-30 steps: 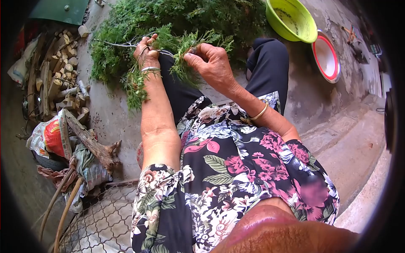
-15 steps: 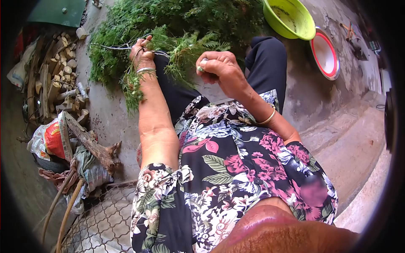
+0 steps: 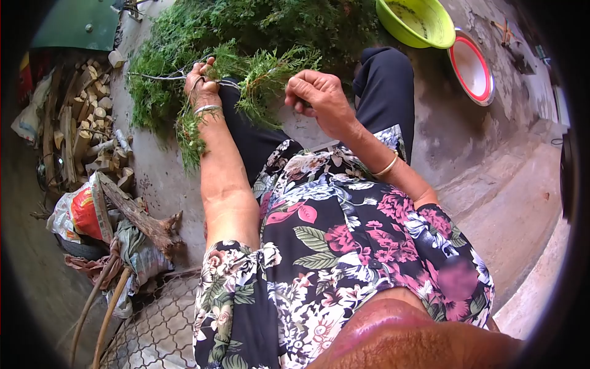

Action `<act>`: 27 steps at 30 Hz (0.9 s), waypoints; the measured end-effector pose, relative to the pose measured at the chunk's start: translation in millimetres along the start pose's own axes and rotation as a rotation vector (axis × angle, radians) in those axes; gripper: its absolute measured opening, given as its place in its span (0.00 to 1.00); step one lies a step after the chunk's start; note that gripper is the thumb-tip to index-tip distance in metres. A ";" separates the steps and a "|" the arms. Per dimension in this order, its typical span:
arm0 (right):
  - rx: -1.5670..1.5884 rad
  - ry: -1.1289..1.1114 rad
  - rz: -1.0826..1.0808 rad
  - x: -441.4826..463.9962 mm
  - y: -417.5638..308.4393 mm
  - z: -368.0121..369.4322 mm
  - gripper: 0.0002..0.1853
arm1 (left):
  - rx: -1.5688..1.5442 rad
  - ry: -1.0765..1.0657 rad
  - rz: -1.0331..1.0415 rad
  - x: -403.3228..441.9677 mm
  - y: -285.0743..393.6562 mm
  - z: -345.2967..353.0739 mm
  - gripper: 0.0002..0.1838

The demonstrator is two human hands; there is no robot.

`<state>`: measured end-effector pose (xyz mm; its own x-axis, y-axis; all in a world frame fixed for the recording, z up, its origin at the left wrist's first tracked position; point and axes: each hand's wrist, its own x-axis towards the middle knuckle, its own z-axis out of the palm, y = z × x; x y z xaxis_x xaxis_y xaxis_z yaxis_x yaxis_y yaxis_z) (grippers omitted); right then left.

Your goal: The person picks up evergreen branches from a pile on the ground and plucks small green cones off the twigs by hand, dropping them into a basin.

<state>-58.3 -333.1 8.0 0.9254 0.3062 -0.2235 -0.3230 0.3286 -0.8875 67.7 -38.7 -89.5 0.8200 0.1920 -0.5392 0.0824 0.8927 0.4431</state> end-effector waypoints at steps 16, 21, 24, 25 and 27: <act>-0.479 0.080 -0.362 3.6 -6.8 19.2 0.07 | -0.009 0.041 0.082 -11.0 -7.0 8.5 0.06; -0.244 -0.028 -0.191 -7.0 -13.2 18.3 0.08 | 0.038 0.048 0.084 -8.5 -6.4 6.4 0.06; -0.199 -0.042 -0.176 -9.3 -16.2 17.8 0.07 | 0.061 0.033 0.062 -7.7 -4.0 3.9 0.06; -0.198 -0.040 -0.178 -9.6 -16.1 17.0 0.07 | 0.063 0.015 0.040 -7.5 -4.0 4.4 0.07; -0.161 -0.065 -0.175 -9.9 -14.9 15.8 0.07 | 0.095 0.041 0.079 -10.6 -7.4 8.4 0.07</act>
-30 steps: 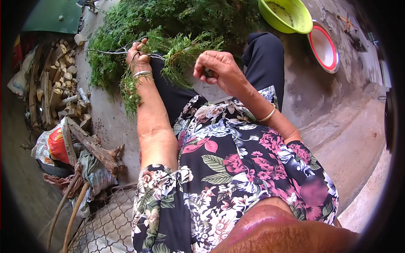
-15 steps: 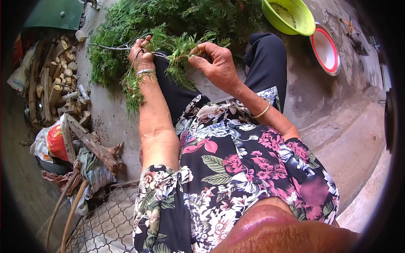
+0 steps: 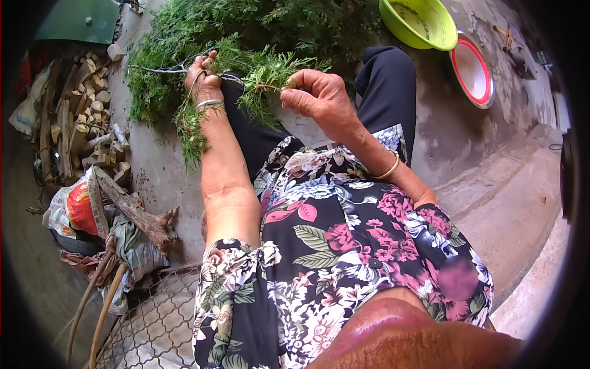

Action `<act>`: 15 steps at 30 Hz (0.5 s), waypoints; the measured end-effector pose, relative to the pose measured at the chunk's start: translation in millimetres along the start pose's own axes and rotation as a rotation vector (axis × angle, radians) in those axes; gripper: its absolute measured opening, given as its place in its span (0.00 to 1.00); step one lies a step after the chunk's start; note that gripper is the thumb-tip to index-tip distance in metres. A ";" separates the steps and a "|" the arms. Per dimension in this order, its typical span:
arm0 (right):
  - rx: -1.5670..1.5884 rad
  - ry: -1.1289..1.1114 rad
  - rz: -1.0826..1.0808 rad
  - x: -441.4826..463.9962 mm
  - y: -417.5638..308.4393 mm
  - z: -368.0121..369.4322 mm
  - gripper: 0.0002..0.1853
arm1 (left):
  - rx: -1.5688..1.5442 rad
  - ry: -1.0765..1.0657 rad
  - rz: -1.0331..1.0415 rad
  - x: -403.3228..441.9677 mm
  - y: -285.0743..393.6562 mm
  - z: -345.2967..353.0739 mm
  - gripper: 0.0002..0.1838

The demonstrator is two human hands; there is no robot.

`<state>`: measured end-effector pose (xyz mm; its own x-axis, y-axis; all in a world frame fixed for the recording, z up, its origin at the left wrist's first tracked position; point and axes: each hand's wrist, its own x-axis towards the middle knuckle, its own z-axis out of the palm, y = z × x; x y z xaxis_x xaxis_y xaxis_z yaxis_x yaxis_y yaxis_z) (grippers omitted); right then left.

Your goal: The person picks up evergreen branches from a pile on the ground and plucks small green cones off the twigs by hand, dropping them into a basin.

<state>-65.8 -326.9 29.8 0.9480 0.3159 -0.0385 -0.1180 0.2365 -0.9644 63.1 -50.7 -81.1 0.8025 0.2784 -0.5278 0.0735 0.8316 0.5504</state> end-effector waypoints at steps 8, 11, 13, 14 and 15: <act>0.015 0.059 -0.053 -8.1 -1.0 2.9 0.06 | 0.012 -0.008 0.014 -2.8 0.2 0.4 0.08; -0.008 0.050 -0.068 -10.1 0.1 0.8 0.05 | 0.002 -0.034 0.022 1.1 -2.2 -4.1 0.08; 0.157 0.006 -0.016 -14.1 -10.0 -1.5 0.05 | -0.081 -0.041 0.005 2.9 0.5 -5.4 0.09; 0.216 -0.037 -0.050 -16.3 -16.8 -3.9 0.04 | -0.113 -0.059 -0.027 11.8 3.0 -11.7 0.09; 0.237 -0.048 -0.072 -18.0 -26.0 -5.4 0.04 | -0.143 -0.071 -0.060 5.9 5.3 -6.3 0.10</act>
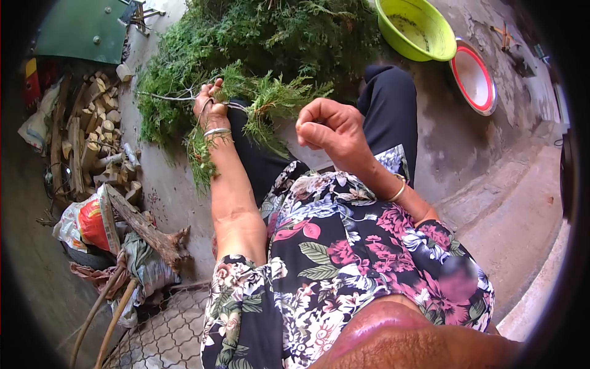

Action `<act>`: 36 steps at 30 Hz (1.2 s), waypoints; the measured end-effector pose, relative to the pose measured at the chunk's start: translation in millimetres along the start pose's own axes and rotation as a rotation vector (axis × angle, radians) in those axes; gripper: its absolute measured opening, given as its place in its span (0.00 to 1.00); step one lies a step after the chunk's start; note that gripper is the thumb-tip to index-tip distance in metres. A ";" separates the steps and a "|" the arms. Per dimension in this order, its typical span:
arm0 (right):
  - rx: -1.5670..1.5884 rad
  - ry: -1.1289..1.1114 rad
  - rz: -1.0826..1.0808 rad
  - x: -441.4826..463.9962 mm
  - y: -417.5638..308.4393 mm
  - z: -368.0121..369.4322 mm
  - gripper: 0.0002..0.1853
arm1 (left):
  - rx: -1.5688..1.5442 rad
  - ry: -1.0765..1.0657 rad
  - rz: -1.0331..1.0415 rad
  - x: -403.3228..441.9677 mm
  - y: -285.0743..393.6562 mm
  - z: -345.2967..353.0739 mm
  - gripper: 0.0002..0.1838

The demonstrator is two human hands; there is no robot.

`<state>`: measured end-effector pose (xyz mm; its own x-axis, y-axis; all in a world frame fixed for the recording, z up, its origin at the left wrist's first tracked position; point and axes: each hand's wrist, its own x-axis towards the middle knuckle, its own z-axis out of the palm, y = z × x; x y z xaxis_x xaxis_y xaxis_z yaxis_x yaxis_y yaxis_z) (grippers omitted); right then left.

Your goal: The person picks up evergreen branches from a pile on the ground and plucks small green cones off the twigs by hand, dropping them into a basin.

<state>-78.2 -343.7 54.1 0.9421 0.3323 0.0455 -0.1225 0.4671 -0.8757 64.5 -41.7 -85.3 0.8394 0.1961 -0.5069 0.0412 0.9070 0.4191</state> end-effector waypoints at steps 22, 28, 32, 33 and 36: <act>-0.097 0.199 0.106 1.2 38.4 -0.4 0.07 | -0.118 -0.318 0.067 -22.6 -7.1 -4.3 0.13; -0.603 0.087 -0.081 18.3 48.6 -0.7 0.11 | -0.113 -0.304 0.062 -19.4 -8.9 -1.2 0.13; -0.712 0.031 -0.066 20.4 49.4 0.6 0.10 | -0.078 -0.266 0.079 -18.3 -9.8 0.3 0.13; -0.724 0.026 -0.086 21.0 47.1 1.6 0.09 | -0.081 -0.272 0.069 -17.4 -9.4 -0.4 0.13; -0.701 0.011 -0.110 19.4 45.6 1.1 0.08 | -0.101 -0.270 0.055 -14.4 -7.9 -2.6 0.13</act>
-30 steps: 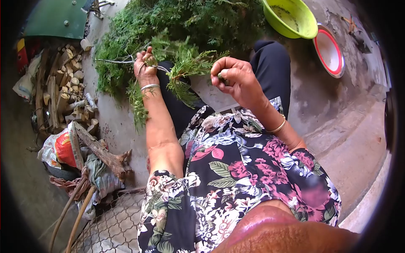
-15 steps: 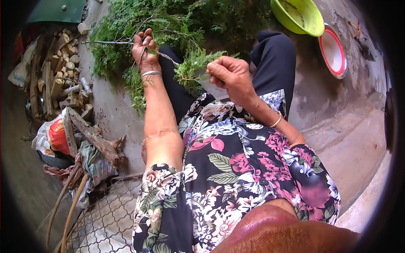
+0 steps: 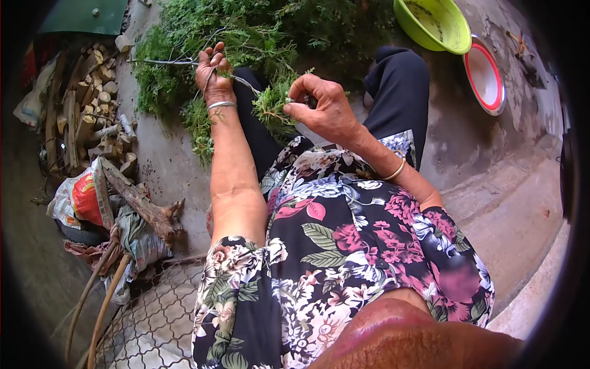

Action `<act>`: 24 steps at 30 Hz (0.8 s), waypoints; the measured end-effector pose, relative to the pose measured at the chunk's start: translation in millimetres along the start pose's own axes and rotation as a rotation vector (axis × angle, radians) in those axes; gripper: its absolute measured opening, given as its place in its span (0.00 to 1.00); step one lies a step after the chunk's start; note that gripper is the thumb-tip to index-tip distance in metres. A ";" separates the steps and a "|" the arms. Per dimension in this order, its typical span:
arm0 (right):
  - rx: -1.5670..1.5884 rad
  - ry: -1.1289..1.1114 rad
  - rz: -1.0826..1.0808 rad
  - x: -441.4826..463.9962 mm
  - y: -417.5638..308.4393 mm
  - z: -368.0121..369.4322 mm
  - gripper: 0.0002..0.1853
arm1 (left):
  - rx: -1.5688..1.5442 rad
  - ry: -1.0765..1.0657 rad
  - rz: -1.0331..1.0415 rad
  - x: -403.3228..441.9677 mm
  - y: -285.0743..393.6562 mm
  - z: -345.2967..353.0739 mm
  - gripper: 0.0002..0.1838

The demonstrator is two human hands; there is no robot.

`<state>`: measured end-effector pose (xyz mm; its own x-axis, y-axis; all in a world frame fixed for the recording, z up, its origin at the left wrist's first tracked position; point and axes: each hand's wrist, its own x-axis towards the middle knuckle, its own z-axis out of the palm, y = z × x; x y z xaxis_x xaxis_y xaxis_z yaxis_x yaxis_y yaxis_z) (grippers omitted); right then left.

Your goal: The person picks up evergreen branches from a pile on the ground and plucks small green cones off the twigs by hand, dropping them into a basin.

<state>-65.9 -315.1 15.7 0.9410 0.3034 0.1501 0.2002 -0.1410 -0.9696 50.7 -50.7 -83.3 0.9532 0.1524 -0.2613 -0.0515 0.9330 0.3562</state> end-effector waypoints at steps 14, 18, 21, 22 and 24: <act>0.304 -0.094 0.120 -6.3 -6.3 -8.3 0.07 | 0.011 0.031 -0.026 10.3 0.5 -7.0 0.11; 0.527 -0.178 0.132 -12.3 -17.9 -13.1 0.06 | 0.052 0.089 0.021 7.8 -4.4 1.0 0.12; 0.820 -0.273 0.239 -16.0 -15.0 -18.9 0.06 | 0.022 0.095 0.033 13.5 -1.4 -3.7 0.12; 0.923 -0.304 0.281 -16.5 -10.9 -19.6 0.06 | 0.024 0.095 0.030 14.5 -2.0 -5.0 0.12; 0.989 -0.308 0.259 -20.7 -1.4 -19.3 0.07 | 0.037 0.082 0.045 15.4 -2.8 -6.2 0.11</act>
<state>-80.4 -339.3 17.7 0.7857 0.6186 -0.0037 -0.4364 0.5500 -0.7120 63.6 -48.9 -93.9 0.9223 0.2220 -0.3165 -0.0816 0.9120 0.4019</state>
